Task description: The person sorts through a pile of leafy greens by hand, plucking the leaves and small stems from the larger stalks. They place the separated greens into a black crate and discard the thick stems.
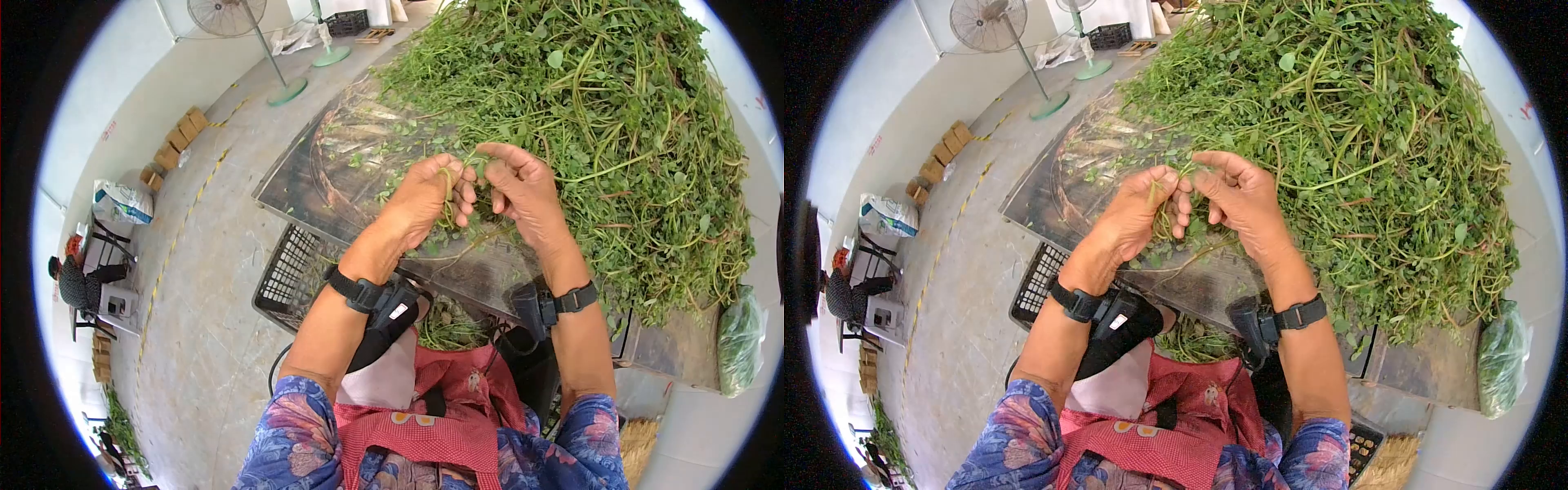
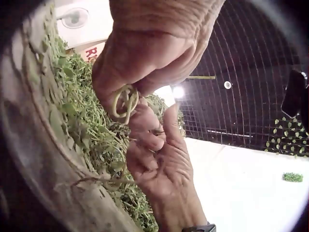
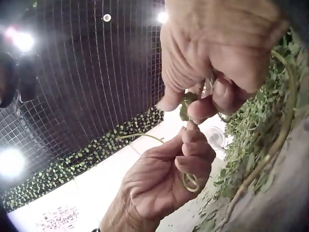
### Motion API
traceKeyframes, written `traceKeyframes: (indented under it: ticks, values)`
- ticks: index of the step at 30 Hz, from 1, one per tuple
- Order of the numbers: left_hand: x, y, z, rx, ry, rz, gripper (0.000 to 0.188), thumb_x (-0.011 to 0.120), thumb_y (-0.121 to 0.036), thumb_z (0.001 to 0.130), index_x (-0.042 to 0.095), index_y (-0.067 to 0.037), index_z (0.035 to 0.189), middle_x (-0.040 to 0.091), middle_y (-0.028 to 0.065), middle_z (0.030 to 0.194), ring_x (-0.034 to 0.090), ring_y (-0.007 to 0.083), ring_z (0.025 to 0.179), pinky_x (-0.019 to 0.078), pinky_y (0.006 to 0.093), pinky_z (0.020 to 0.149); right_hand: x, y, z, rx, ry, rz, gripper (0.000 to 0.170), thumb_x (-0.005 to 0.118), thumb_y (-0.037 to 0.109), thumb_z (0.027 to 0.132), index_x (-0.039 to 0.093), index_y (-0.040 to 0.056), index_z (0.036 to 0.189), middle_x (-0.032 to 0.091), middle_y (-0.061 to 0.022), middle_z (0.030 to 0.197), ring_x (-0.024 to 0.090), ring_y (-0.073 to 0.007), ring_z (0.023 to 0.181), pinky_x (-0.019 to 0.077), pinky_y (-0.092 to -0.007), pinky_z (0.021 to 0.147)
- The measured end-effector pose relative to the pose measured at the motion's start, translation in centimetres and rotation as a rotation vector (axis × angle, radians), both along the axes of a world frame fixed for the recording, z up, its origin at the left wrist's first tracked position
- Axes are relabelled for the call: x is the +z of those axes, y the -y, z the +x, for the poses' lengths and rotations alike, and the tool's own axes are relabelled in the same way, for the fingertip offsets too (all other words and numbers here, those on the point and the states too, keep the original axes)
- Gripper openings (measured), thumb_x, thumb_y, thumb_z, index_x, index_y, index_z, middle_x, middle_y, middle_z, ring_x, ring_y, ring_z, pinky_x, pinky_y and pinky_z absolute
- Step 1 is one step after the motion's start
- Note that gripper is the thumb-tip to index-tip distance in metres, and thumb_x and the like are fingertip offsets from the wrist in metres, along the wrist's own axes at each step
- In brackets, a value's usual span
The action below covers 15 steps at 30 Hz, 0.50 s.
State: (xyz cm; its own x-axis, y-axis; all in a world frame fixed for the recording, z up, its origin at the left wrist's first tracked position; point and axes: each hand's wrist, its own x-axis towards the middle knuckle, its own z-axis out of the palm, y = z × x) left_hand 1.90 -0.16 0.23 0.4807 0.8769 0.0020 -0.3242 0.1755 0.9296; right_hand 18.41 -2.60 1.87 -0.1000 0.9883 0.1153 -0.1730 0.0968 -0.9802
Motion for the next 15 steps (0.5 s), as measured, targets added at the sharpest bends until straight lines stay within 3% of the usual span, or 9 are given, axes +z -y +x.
traceKeyframes:
  ticks: [5,7,9,10,11,12,15]
  values:
    - [0.1,0.1,-0.1,-0.028,-0.075,-0.002,0.026,0.051,-0.029,0.093,0.053,-0.004,0.092,0.053,0.0011,0.067,0.05,0.0092,0.056,0.0365,0.0197,0.043,-0.3,-0.4,0.0,-0.06,0.134,0.048,0.023,0.067,0.014,0.081,0.064,0.0019,0.1,0.061,-0.0002,0.075,0.049,-0.0047,0.049,0.0367,-0.0176,0.042]
    - [0.6,0.3,0.0,-0.012,-0.136,0.006,0.024,0.052,-0.027,0.092,0.055,-0.004,0.092,0.054,0.0001,0.069,0.049,0.0084,0.058,0.0367,0.0198,0.047,-0.7,-0.7,0.3,-0.087,0.192,0.073,0.02,0.067,0.012,0.08,0.065,0.0023,0.097,0.062,-0.0016,0.075,0.05,-0.0069,0.049,0.0387,-0.0199,0.043]
    - [0.3,0.1,0.2,0.005,-0.198,0.014,0.022,0.053,-0.025,0.092,0.057,-0.003,0.091,0.054,-0.0008,0.071,0.047,0.0076,0.06,0.0369,0.0199,0.051,-1.4,-1.1,0.8,-0.214,0.651,0.416,0.016,0.065,0.007,0.077,0.066,0.0043,0.092,0.062,-0.0068,0.075,0.055,-0.0175,0.052,0.0435,-0.0268,0.047]
    - [-0.5,-0.2,0.4,0.084,-0.274,0.177,0.018,0.053,-0.02,0.09,0.058,-0.003,0.089,0.055,-0.0011,0.073,0.046,0.0071,0.064,0.0373,0.0201,0.056,-1.4,-1.1,0.9,-0.212,0.65,0.416,0.016,0.065,0.007,0.077,0.066,0.0043,0.092,0.062,-0.0068,0.075,0.055,-0.0175,0.052,0.0435,-0.0268,0.047]
    - [-1.0,-0.4,0.5,0.162,-0.35,0.339,0.015,0.053,-0.015,0.089,0.06,-0.003,0.087,0.057,-0.0014,0.076,0.046,0.0066,0.068,0.0377,0.0203,0.062,-1.4,-1.1,1.0,-0.251,0.784,0.576,0.015,0.064,0.006,0.076,0.066,0.0054,0.09,0.061,-0.0089,0.075,0.056,-0.0227,0.055,0.0448,-0.0297,0.05]
    - [-0.8,-0.2,0.5,0.161,-0.352,0.337,0.015,0.053,-0.015,0.089,0.06,-0.003,0.087,0.057,-0.0014,0.076,0.046,0.0066,0.068,0.0377,0.0203,0.062,-1.5,-1.1,1.0,-0.291,0.918,0.736,0.014,0.063,0.005,0.075,0.066,0.0065,0.088,0.061,-0.0111,0.075,0.057,-0.0279,0.058,0.0461,-0.0326,0.053]
    - [0.0,0.3,0.8,0.118,-0.352,0.284,0.013,0.049,-0.006,0.085,0.062,-0.003,0.083,0.059,-0.001,0.081,0.046,0.0063,0.074,0.0366,0.0204,0.071,-1.6,-1.1,1.2,-0.44,1.032,0.778,0.012,0.063,0.006,0.074,0.066,0.0077,0.086,0.06,-0.0131,0.076,0.055,-0.0338,0.058,0.047,-0.0354,0.057]
